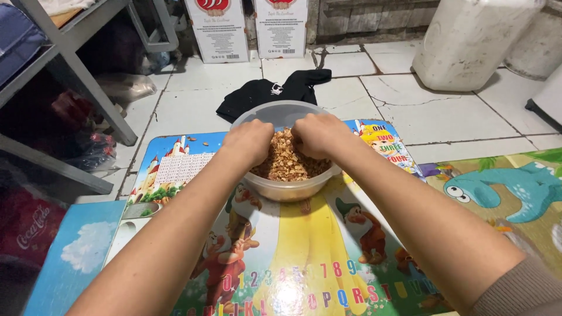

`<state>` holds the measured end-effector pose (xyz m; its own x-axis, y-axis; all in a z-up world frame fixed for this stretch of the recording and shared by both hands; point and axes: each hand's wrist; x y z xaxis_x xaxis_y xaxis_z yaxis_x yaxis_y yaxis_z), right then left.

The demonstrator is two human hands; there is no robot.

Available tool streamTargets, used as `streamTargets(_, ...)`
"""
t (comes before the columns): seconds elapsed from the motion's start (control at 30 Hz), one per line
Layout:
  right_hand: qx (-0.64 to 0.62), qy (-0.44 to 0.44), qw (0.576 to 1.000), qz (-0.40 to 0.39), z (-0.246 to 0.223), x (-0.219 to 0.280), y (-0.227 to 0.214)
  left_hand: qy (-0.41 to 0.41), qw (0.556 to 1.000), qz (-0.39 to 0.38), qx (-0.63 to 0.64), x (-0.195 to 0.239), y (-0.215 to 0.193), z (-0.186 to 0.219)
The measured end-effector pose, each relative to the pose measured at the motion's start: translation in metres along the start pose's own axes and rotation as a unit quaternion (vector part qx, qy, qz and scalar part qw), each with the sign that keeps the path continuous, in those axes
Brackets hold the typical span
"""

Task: A person uses both hands to sift through and sort peanuts in a clear plastic bowl placed on a mat on the floor.

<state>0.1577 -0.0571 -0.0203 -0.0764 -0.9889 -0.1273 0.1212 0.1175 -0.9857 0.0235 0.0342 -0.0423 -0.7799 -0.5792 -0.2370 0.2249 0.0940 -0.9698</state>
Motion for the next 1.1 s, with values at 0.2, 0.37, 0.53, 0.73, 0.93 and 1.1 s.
streamTargets(0.2,-0.033,-0.004,0.999,0.027,-0.003,0.006,-0.009,-0.028,0.999,-0.025,0.016,0.014,-0.026,0.013)
streamTargets(0.37,-0.076,0.014,0.996,0.038,-0.003,0.007,-0.014,-0.050,0.997,-0.033,0.057,0.022,-0.047,0.023)
streamTargets(0.53,-0.087,0.016,0.995,0.053,-0.003,0.010,-0.017,-0.056,0.995,-0.009,0.082,0.023,-0.047,0.022)
streamTargets(0.73,-0.042,-0.005,0.999,0.028,-0.006,0.009,-0.016,-0.026,0.998,-0.023,0.043,0.016,-0.038,0.018)
streamTargets(0.93,-0.047,-0.011,0.999,0.021,-0.005,0.008,-0.014,-0.024,0.998,-0.043,0.031,0.010,-0.028,0.013)
streamTargets(1.1,-0.049,-0.011,0.998,0.034,-0.005,0.009,-0.017,-0.035,0.998,-0.028,0.045,0.013,-0.029,0.012)
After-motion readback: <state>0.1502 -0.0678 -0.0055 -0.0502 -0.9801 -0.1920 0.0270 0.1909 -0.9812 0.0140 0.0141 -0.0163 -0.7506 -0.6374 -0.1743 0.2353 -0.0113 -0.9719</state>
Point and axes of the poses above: each hand's wrist, its own x-axis away from the middle knuckle, its own y-axis out of the palm, z = x × y, and after that the axes turned 10 degrees about z, right-handed
